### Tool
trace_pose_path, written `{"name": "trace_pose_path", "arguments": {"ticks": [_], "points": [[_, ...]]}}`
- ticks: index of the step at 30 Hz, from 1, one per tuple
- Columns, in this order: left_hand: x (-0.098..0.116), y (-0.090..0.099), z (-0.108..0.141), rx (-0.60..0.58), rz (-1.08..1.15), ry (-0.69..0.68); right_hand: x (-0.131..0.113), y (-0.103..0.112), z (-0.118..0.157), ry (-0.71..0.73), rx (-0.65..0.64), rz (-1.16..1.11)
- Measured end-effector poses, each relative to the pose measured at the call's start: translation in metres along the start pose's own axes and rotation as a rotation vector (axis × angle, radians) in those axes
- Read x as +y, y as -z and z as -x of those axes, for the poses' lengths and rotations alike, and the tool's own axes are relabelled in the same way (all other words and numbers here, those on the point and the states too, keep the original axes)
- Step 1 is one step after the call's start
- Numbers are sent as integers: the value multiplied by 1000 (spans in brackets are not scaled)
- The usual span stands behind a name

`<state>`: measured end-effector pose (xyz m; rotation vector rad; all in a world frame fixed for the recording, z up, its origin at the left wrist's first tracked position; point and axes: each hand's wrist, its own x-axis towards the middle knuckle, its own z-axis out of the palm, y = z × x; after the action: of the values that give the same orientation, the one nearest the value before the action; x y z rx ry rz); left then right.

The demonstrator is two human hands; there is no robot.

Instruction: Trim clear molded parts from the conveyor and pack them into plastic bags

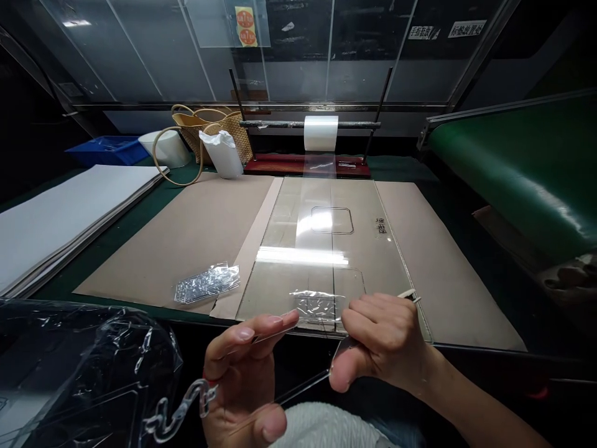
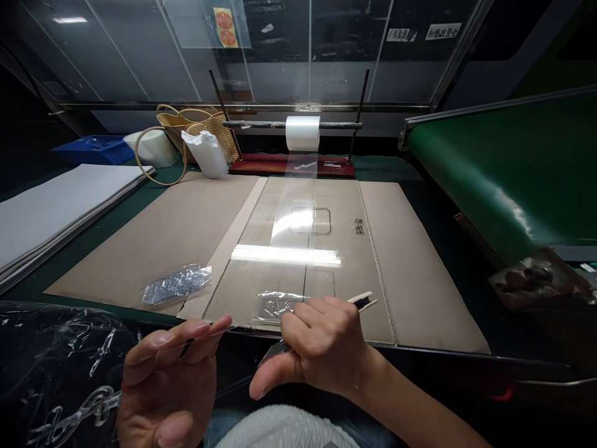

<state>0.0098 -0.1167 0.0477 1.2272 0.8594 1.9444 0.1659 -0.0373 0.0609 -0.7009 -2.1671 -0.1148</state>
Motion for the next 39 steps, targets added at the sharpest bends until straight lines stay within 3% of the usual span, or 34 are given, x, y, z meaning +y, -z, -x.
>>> {"name": "trace_pose_path", "arguments": {"ticks": [13, 29, 39], "points": [[1, 0, 1, -7, 11, 40, 0, 3, -3, -2, 18, 27], [0, 1, 2, 20, -8, 84, 0, 2, 0, 19, -68, -34], [-2, 3, 3, -22, 15, 112, 1, 2, 3, 22, -85, -60]]}}
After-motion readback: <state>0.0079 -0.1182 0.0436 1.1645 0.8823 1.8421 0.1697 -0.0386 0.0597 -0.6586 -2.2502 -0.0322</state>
